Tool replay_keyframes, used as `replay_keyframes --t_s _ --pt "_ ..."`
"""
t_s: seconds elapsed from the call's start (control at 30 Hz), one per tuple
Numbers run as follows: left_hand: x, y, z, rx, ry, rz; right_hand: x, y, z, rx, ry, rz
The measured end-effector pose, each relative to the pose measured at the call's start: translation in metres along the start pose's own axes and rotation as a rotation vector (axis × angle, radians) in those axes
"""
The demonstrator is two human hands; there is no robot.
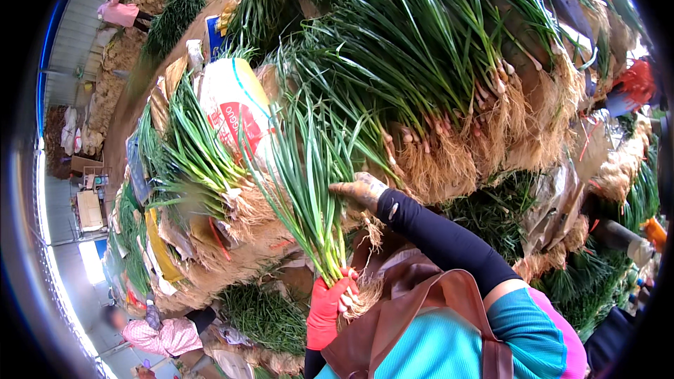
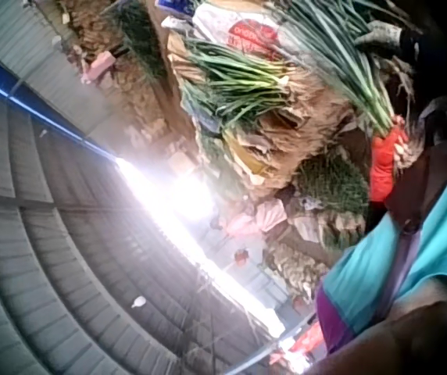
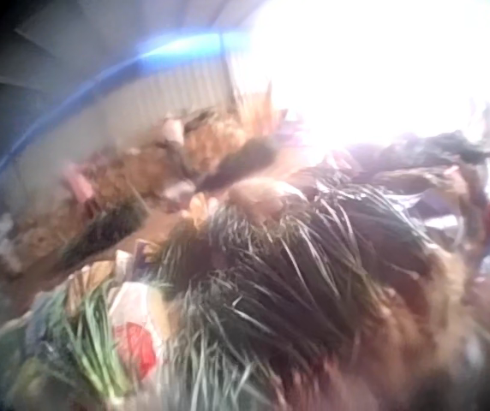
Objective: The person picks up bunches of leeks from a large pile, aligns them, and places them into bundles for processing.
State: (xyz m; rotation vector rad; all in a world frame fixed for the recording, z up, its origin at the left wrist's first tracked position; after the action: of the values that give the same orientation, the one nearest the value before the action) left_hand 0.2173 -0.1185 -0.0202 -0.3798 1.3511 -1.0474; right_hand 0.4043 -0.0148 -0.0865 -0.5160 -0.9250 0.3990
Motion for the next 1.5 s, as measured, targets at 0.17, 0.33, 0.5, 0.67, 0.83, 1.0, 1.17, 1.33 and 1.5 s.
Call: replay_keyframes --t_s 0.17,0.33,0.5,0.67,0.83,1.0,1.17,1.33,1.5 --pt "-0.003 0.002 0.002 -0.078 0.067 -0.061 -0.013 -0.036 0.03 0.261 -0.116 -0.021" --pt "0.003 0.016 -0.003 -0.147 0.127 -0.1 -0.03 -0.043 0.031 0.096 -0.123 -0.037" --pt "-0.005 0.029 0.007 -0.17 0.131 -0.107 -0.024 -0.068 0.021 0.265 -0.632 -0.363" --pt "-0.033 0.036 0.0 -0.188 0.008 0.1 -0.049 -0.092 -0.061 0.036 -0.253 0.051" --pt "-0.096 0.02 -0.001 0.115 -0.365 0.286 -0.089 -0.123 -0.167 0.134 -1.581 0.282" --pt "-0.127 0.047 0.043 0.415 -0.677 0.472 0.011 -0.068 -0.134 -0.28 -1.491 -0.237" --pt "-0.055 0.107 0.046 0.511 -0.877 0.039 0.043 -0.002 -0.096 -0.472 -1.326 -0.135" --pt "-0.024 0.114 0.056 0.171 -0.38 -0.083 0.042 -0.08 -0.03 -0.241 -1.516 -0.351" --pt "-0.024 0.113 0.062 0.216 -0.446 -0.095 0.037 -0.089 -0.04 0.118 -1.294 -0.418"
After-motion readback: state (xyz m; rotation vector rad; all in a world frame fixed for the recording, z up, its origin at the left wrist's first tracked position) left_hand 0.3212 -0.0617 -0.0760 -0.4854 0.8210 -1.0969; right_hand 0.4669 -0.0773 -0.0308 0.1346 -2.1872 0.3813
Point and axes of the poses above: each hand's wrist, its own y-axis towards the middle knuckle, its own z-axis out of the palm, x = y × z, the point moved 7 cm from there along y, towards the middle knuckle, and after that the axes turned 5 degrees about -z, right-handed, at the moved point
